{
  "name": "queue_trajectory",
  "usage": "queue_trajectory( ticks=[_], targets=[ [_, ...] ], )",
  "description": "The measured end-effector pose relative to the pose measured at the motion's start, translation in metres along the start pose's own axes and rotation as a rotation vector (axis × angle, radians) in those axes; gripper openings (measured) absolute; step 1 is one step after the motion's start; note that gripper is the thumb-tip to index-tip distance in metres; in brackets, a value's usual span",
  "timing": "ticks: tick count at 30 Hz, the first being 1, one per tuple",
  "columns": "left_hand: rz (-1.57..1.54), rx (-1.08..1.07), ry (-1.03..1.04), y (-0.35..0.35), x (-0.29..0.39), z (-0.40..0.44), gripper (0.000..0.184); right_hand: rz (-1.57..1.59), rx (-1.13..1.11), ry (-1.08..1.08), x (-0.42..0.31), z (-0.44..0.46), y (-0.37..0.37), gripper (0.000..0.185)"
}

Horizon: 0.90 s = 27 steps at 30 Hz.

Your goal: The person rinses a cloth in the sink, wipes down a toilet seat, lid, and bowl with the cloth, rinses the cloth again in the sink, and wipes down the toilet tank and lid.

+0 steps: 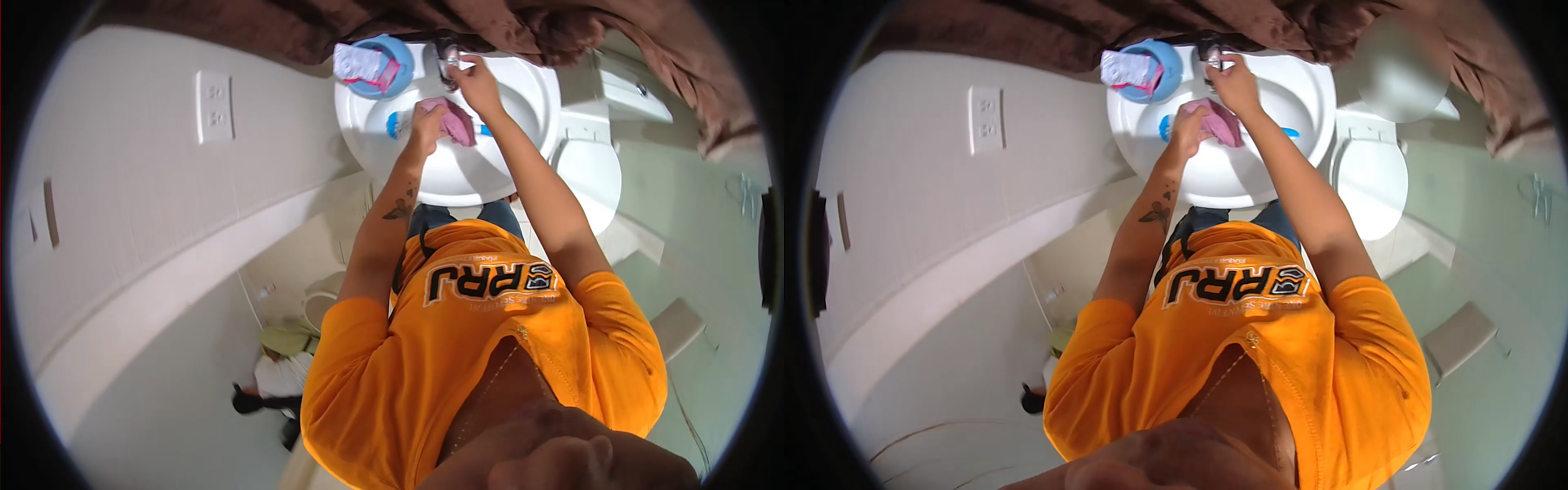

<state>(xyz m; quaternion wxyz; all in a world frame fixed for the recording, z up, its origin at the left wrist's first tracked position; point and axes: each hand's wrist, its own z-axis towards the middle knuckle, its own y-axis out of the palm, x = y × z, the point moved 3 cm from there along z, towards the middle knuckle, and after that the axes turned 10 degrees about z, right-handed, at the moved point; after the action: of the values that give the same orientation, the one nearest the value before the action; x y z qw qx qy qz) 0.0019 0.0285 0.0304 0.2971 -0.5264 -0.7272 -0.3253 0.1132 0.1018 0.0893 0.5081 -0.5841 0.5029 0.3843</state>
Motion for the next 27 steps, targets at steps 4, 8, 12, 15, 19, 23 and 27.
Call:
queue_trajectory(
  ticks=[4, 8, 12, 15, 19, 23, 27],
  targets=[
    [-0.051, -0.234, 0.106, -0.013, -0.040, 0.065, 0.045, 0.444, -0.260, 0.446, 0.018, 0.018, 0.017, 0.017],
    [0.032, -0.207, 0.201, 0.004, -0.028, 0.065, 0.037, 0.566, -0.162, 0.463, -0.004, 0.004, 0.014, 0.011],
    [0.176, -0.232, 0.118, 0.007, -0.029, 0.081, 0.034, 0.637, -0.177, 0.492, -0.020, 0.008, 0.009, 0.016],
    [0.422, -0.148, 0.121, 0.009, -0.032, 0.088, 0.031, 0.775, -0.243, 0.457, -0.022, 0.003, 0.004, 0.016],
    [0.436, -0.195, 0.264, 0.029, -0.008, 0.056, 0.027, 0.806, -0.359, 0.370, 0.005, -0.008, -0.021, 0.017],
    [0.627, -0.264, 0.350, 0.020, -0.017, 0.081, 0.026, 0.548, -0.313, 0.301, 0.092, -0.005, -0.021, 0.033],
    [0.532, -0.295, 0.085, 0.019, -0.014, 0.074, 0.031, -0.073, -0.171, -0.067, 0.105, -0.014, -0.007, 0.059]
  ],
)
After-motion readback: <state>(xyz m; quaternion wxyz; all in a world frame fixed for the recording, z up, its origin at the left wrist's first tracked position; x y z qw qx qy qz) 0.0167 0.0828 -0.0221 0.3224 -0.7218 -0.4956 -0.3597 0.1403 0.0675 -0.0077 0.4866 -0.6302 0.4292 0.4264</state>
